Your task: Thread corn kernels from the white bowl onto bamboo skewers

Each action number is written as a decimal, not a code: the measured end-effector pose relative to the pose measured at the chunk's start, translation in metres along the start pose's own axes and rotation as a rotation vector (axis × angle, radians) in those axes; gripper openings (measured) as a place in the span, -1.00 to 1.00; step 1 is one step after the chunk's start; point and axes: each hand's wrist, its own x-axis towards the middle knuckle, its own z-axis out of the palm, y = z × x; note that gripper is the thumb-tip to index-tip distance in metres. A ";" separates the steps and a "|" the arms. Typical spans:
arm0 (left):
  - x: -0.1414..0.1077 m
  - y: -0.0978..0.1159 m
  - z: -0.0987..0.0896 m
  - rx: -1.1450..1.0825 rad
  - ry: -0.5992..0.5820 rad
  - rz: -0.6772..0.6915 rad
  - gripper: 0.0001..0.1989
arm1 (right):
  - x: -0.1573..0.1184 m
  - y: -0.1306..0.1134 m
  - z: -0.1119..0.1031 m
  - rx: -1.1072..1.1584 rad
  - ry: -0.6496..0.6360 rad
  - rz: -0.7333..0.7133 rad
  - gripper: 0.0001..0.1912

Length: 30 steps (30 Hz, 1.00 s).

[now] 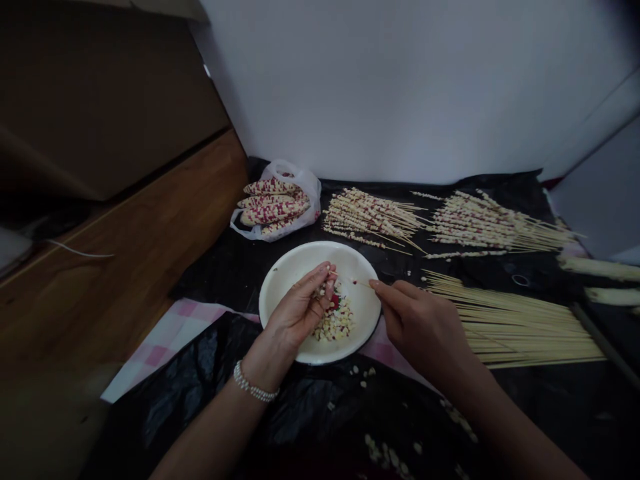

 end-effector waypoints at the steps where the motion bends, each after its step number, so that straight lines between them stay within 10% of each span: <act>1: 0.000 0.000 0.000 -0.002 0.006 -0.002 -0.80 | -0.001 -0.001 0.001 -0.010 0.006 0.004 -0.67; 30: 0.001 -0.002 -0.003 -0.058 -0.094 -0.158 -0.81 | -0.009 -0.017 0.010 -0.110 0.074 0.005 -0.67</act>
